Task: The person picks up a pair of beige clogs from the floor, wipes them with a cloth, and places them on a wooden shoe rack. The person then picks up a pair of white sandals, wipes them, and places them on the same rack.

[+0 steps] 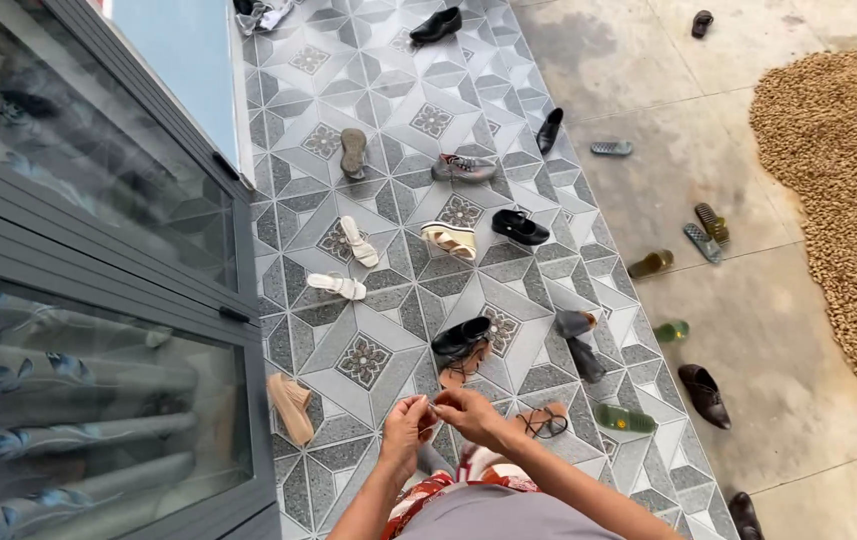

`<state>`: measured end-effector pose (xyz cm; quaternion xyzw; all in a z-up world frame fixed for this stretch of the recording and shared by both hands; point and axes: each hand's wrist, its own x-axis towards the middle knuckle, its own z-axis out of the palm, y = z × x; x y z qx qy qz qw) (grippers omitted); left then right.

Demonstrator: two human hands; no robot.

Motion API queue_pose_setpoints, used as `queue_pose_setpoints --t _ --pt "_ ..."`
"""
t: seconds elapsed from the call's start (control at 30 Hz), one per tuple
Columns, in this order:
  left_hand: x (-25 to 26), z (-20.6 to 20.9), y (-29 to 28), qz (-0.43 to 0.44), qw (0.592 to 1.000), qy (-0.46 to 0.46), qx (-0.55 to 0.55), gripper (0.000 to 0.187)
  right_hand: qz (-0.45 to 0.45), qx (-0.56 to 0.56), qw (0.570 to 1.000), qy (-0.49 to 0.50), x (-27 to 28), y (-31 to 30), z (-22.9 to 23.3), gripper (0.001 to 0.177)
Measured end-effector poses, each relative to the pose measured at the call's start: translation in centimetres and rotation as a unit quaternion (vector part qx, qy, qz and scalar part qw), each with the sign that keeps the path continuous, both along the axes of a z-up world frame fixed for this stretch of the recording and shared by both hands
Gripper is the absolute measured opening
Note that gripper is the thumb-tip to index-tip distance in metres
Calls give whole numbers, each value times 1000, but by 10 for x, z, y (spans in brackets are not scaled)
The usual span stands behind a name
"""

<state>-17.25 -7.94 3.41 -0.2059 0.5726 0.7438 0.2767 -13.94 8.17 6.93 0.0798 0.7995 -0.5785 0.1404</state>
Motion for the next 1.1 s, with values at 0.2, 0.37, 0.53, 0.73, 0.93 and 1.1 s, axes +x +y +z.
queue_pose_setpoints --t 0.2,0.37,0.53,0.73,0.93,1.1 --pt "-31 -10 -3 50 997 -46 46 15 3 -38 996 -83 -24 -16 -22 18" --pt "-70 -16 -15 -13 997 -81 4 10 7 -44 992 -116 -69 -18 -41 6" --pt "-158 -8 -25 -36 997 -39 -61 11 13 -29 993 -115 -155 -18 -44 14" --pt "-265 -28 -8 -116 984 -46 -127 18 4 111 988 -110 -274 15 -63 36" --pt "-374 -25 41 -202 965 1 -167 24 -6 191 973 -130 -359 66 -123 35" --pt "-439 -30 82 -185 967 -3 -174 21 -18 276 950 -142 -400 115 -264 35"
